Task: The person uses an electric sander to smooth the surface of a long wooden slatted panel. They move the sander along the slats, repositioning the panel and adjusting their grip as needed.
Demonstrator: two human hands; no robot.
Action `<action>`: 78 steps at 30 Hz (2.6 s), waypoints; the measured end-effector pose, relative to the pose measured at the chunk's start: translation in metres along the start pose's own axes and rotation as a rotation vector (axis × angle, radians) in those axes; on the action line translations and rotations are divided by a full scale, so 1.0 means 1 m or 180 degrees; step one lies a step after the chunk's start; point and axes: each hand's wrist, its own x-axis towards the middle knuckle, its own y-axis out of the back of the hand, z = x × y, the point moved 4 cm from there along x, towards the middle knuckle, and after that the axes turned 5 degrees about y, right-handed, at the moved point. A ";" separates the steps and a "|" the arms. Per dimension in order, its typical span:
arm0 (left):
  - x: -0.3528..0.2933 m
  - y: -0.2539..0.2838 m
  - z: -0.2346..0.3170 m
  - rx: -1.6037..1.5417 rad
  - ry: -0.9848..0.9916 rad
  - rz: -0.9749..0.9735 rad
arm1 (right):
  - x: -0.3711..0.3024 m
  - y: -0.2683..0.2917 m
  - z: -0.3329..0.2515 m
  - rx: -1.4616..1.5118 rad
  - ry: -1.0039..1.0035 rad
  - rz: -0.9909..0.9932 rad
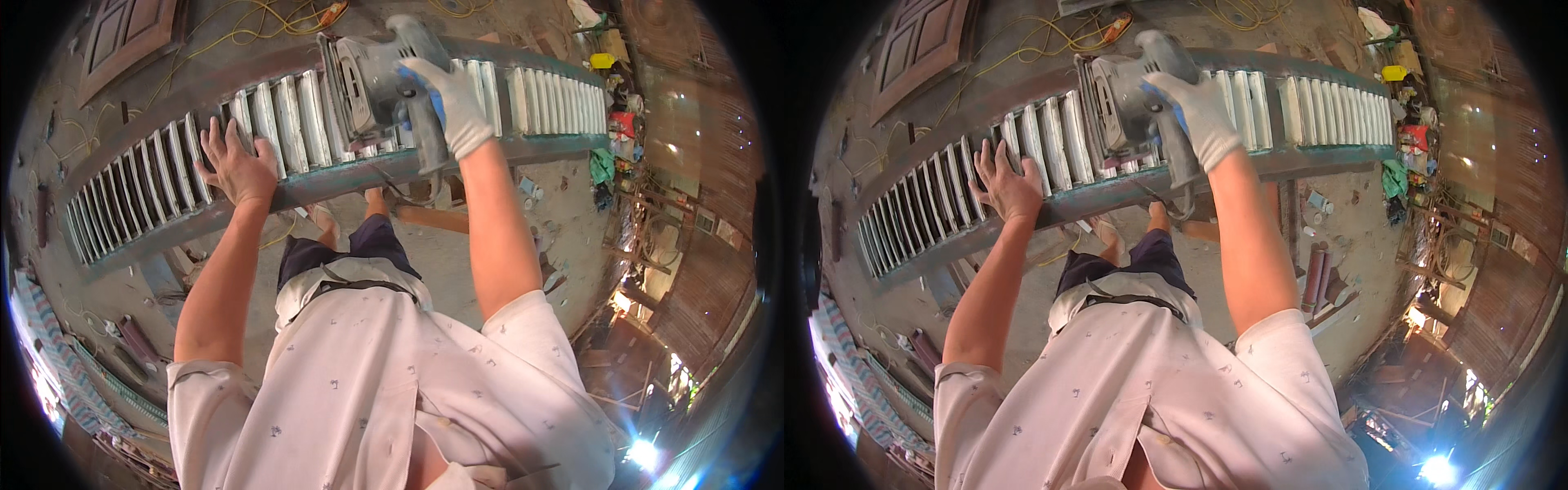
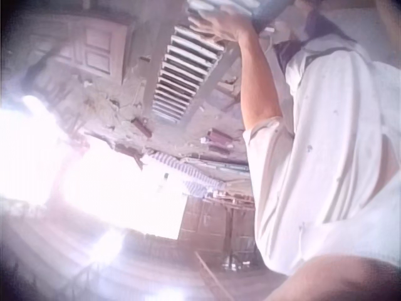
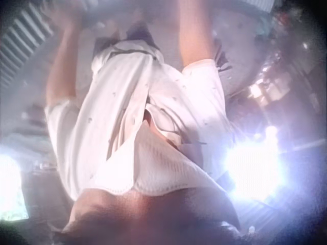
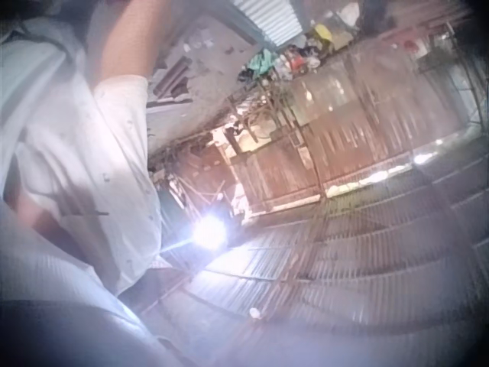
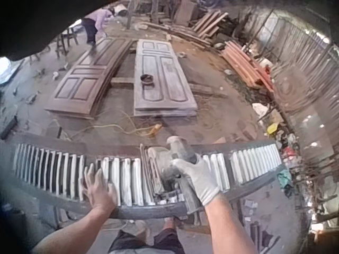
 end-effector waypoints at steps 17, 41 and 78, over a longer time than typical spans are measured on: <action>-0.005 0.000 -0.003 0.0137 0.0076 -0.0054 | -0.111 0.033 0.017 -0.1464 0.0723 0.1075; 0.000 0.003 0.004 0.0024 -0.0028 0.0010 | 0.017 0.017 -0.020 -0.2061 0.0844 0.0545; -0.005 0.003 0.001 0.0189 0.0002 -0.0094 | -0.096 0.135 0.071 0.0034 -0.0192 0.0596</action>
